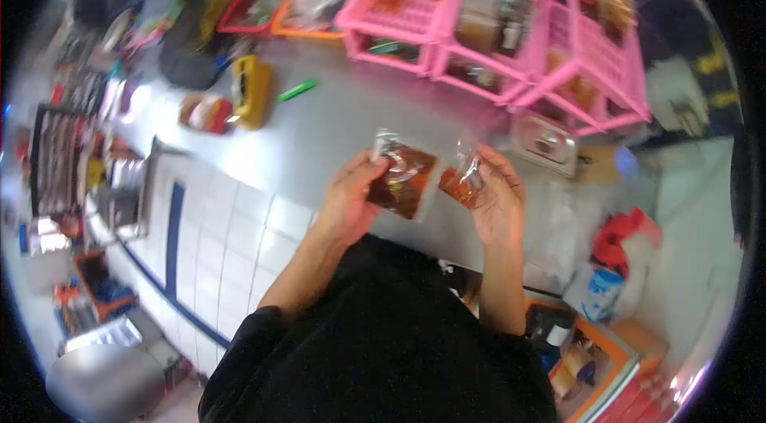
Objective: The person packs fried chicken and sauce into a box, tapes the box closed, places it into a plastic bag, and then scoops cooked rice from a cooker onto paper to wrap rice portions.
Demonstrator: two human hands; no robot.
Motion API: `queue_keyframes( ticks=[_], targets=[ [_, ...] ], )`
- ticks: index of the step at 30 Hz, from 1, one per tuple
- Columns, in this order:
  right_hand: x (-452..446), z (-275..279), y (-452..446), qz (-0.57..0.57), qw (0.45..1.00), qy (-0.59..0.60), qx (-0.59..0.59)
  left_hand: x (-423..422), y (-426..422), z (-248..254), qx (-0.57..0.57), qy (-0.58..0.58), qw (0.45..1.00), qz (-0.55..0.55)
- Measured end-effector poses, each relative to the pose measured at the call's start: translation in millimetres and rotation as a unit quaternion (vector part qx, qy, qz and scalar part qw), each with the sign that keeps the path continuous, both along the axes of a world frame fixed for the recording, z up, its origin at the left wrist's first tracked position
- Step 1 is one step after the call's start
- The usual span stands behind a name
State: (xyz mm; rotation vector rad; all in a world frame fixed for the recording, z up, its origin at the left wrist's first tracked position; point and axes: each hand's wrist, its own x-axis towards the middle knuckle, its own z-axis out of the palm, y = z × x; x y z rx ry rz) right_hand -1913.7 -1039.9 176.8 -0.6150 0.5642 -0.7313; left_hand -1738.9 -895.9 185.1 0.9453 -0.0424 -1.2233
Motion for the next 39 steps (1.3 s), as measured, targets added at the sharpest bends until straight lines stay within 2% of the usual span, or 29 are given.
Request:
queue_keyframes(
  ticks=[2,6,8,9,11,12,13,15,16,17,19,21,23,24,25,28,29,31,32,33,34,35,36,37,38,39],
  targets=[
    [27.3,-19.1,25.1,0.037,0.999,-0.005,0.02,2.9,23.6,-4.4,-0.037,0.013,0.999,0.026],
    [84.2,-33.6,75.8,0.101,0.994,0.006,0.044,35.7,56.5,-39.4,-0.007,-0.057,0.996,0.07],
    [123.3,-31.2,106.3,0.092,0.994,-0.04,0.041,62.0,85.7,-41.8,-0.02,0.119,0.991,0.051],
    [145.8,-27.8,121.3,0.119,0.991,-0.049,0.044,77.3,98.2,-35.8,-0.006,0.109,0.993,0.045],
    [187.0,-22.5,147.2,0.154,0.988,0.029,0.011,118.0,129.3,-43.3,0.016,0.073,0.996,0.043],
    [212.8,-30.2,161.9,0.178,0.981,0.043,-0.06,140.3,146.9,-47.4,0.012,0.072,0.996,0.051],
    [240.3,-35.9,174.4,0.179,0.981,0.044,-0.064,166.6,165.7,-51.9,0.031,0.032,0.997,0.063],
    [294.9,-42.5,203.8,0.2,0.931,0.174,-0.249,230.2,201.9,-66.1,0.05,-0.004,0.997,0.06],
    [328.6,-42.6,218.7,0.165,0.921,0.189,-0.3,266.4,220.5,-73.5,0.071,-0.046,0.992,0.095],
    [360.0,-48.2,232.8,0.158,0.92,0.203,-0.294,299.2,239.5,-80.2,0.092,-0.083,0.984,0.131],
    [401.8,-58.6,252.2,0.155,0.956,0.183,-0.169,374.0,262.3,-68.7,0.165,-0.213,0.955,0.123],
    [424.8,-60.0,274.5,0.188,0.946,0.202,-0.168,448.4,268.9,-90.1,0.152,-0.18,0.962,0.136],
    [444.2,-56.6,293.1,0.194,0.945,0.208,-0.161,513.6,257.7,-89.3,0.238,-0.219,0.943,0.08],
    [448.4,-54.7,299.1,0.211,0.939,0.222,-0.157,544.1,258.4,-102.7,0.233,-0.222,0.945,0.061],
    [449.1,-53.9,302.1,0.229,0.931,0.237,-0.154,573.5,264.3,-126.5,0.25,-0.372,0.893,0.041],
    [437.8,-67.2,309.2,0.181,0.931,0.275,-0.161,594.6,261.7,-84.9,0.376,-0.497,0.78,0.058],
    [432.6,-79.9,315.7,0.163,0.934,0.278,-0.153,599.0,263.3,-75.8,0.396,-0.506,0.764,0.058],
    [413.5,-101.1,318.7,0.125,0.929,0.316,-0.148,592.1,261.4,-79.8,0.317,-0.625,0.713,0.033],
    [410.5,-93.6,321.8,0.131,0.906,0.367,-0.162,600.7,263.7,-123.6,0.252,-0.679,0.689,0.017],
    [400.9,-106.3,326.8,0.124,0.877,0.395,-0.244,597.0,256.8,-109.5,0.219,-0.73,0.634,-0.13],
    [393.1,-110.9,335.5,0.117,0.884,0.398,-0.217,579.4,239.1,-83.3,0.144,-0.784,0.569,-0.205],
    [386.1,-109.7,334.4,0.158,0.868,0.405,-0.24,590.3,242.0,-129.5,0.15,-0.829,0.495,-0.213],
    [381.1,-101.0,334.0,0.176,0.86,0.416,-0.24,586.8,239.5,-136.9,0.149,-0.836,0.477,-0.228],
    [374.9,-85.0,335.3,0.142,0.858,0.421,-0.259,575.6,232.5,-125.7,0.274,-0.774,0.513,-0.25],
    [364.4,-91.5,337.3,0.117,0.873,0.401,-0.253,592.4,233.1,-148.7,0.28,-0.828,0.402,-0.274],
    [352.6,-85.7,340.5,0.059,0.873,0.422,-0.238,581.9,233.5,-137.2,0.173,-0.939,0.236,-0.183]
  ],
)
